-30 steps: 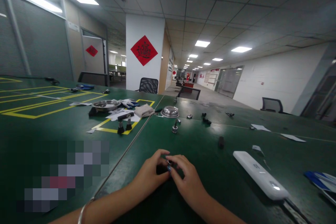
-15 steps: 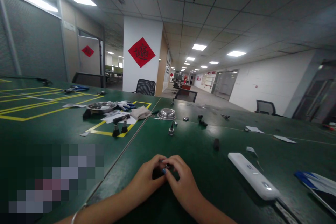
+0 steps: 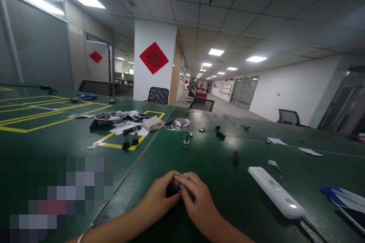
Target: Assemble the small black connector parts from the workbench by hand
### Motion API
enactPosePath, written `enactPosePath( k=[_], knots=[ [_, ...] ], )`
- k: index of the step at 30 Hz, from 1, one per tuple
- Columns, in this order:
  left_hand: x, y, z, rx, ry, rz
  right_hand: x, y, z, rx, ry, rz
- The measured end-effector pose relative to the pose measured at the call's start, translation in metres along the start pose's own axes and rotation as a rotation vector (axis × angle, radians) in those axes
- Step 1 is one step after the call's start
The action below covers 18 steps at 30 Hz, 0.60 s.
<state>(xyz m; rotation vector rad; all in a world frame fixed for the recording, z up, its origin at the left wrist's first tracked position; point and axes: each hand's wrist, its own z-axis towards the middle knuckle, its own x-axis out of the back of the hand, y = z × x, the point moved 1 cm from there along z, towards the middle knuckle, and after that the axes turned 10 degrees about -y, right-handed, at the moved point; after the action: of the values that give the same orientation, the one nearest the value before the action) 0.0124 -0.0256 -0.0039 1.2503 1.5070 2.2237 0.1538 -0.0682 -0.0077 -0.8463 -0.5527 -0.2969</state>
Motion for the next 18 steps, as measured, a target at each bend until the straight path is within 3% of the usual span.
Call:
enactPosePath(
  k=[5,18],
  knots=[
    [-0.0002,0.0019,0.0000,0.024,-0.002,0.024,-0.0013,0.0039,-0.0001,-0.056,0.036,-0.042],
    [-0.0005,0.0006,0.0007,0.002,-0.008,-0.025,0.0006,0.0052,-0.0009,-0.021,0.012,-0.025]
  ],
)
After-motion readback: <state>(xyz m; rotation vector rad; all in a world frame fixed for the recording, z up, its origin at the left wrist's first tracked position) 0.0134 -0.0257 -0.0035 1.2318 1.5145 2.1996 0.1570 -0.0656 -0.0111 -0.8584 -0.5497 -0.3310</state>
